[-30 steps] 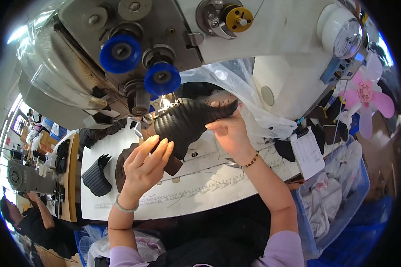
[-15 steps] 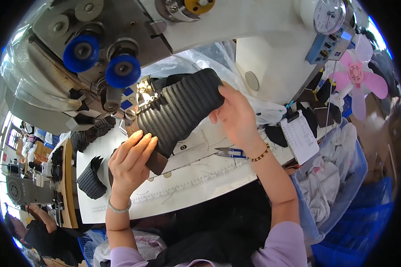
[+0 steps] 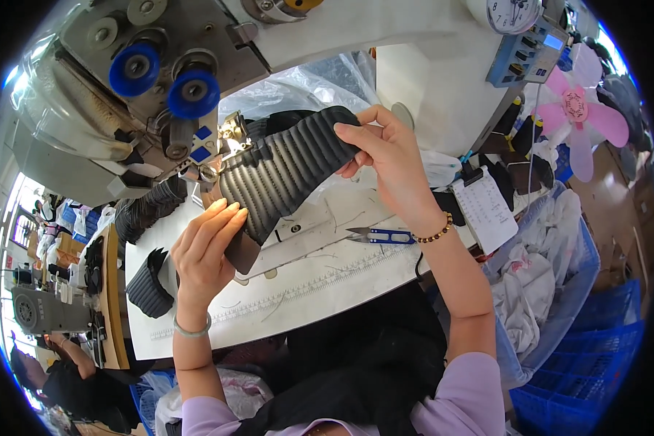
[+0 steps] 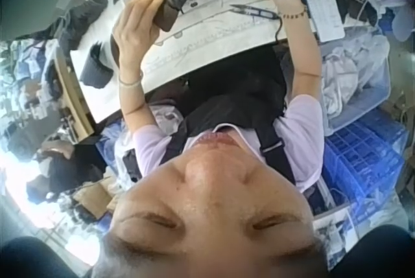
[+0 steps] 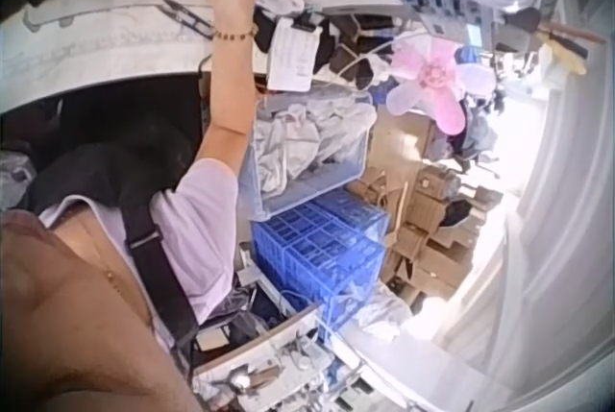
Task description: Sew together parts of a shoe upper using an industrial sewing machine.
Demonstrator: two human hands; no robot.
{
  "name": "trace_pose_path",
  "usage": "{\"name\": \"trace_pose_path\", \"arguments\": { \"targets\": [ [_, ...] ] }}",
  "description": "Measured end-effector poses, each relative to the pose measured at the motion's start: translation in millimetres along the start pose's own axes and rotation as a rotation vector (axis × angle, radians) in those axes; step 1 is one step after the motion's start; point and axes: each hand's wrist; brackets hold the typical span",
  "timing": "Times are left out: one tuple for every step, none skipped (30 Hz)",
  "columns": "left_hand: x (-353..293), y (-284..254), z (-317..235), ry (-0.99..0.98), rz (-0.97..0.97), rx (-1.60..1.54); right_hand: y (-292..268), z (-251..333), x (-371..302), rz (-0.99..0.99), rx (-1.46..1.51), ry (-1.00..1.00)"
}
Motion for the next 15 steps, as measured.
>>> {"name": "trace_pose_path", "arguments": {
  "targets": [
    [-0.7, 0.3, 0.1, -0.006, -0.002, 0.001, 0.8, 0.8, 0.4, 0.011, -0.014, -0.015],
    [-1.2, 1.2, 0.4, -0.01, -0.005, 0.005, 0.0, -0.4, 0.8, 0.017, -0.015, -0.016],
    [-2.4, 1.1, 0.5, 0.001, -0.005, 0.011, -0.9, -4.2, 1.9, 0.015, -0.043, -0.053],
    [-3.4, 0.8, 0.8, 0.009, -0.006, 0.018, -1.3, -7.1, 2.9, 0.015, -0.069, -0.09],
    [-3.6, 0.8, 0.7, -0.004, -0.006, 0.036, -0.8, -8.8, 3.1, 0.037, -0.066, -0.087],
    [-5.2, -0.9, 0.3, 0.012, -0.003, 0.056, 1.7, -12.2, 2.3, -0.011, -0.105, -0.112],
    [-4.5, -0.9, -0.9, 0.032, -0.004, 0.071, 1.0, -12.0, 0.6, -0.063, -0.149, -0.143],
    [-5.4, 0.9, -1.3, 0.041, -0.022, 0.071, -2.2, -11.4, -0.8, -0.032, -0.176, -0.176],
    [-8.0, 3.8, 0.1, 0.054, -0.033, 0.083, -3.8, -12.6, -0.8, -0.004, -0.171, -0.171],
    [-10.6, 5.1, 0.7, 0.063, -0.039, 0.09, -4.6, -14.2, -0.5, -0.003, -0.183, -0.195],
    [-12.9, 5.6, 0.9, 0.072, -0.045, 0.095, -4.6, -15.9, -0.2, -0.002, -0.195, -0.22],
    [-14.2, 7.9, 1.9, 0.058, -0.046, 0.108, -4.8, -16.4, -0.1, -0.012, -0.203, -0.218],
    [-15.8, 10.3, 2.7, 0.058, -0.075, 0.077, -4.4, -16.9, 0.1, 0.004, -0.203, -0.215],
    [-18.7, 12.7, 4.0, 0.06, -0.104, 0.044, -4.0, -17.4, 0.0, 0.002, -0.202, -0.218],
    [-24.2, 15.6, 6.8, 0.049, -0.104, 0.058, -2.9, -18.0, 1.0, 0.004, -0.197, -0.222]
  ]
}}
Point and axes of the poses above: each hand's wrist, its own x-axis towards the middle knuckle, its own y-axis out of the palm, z = x × y, and after that the axes turned 4 degrees about -z, right-handed
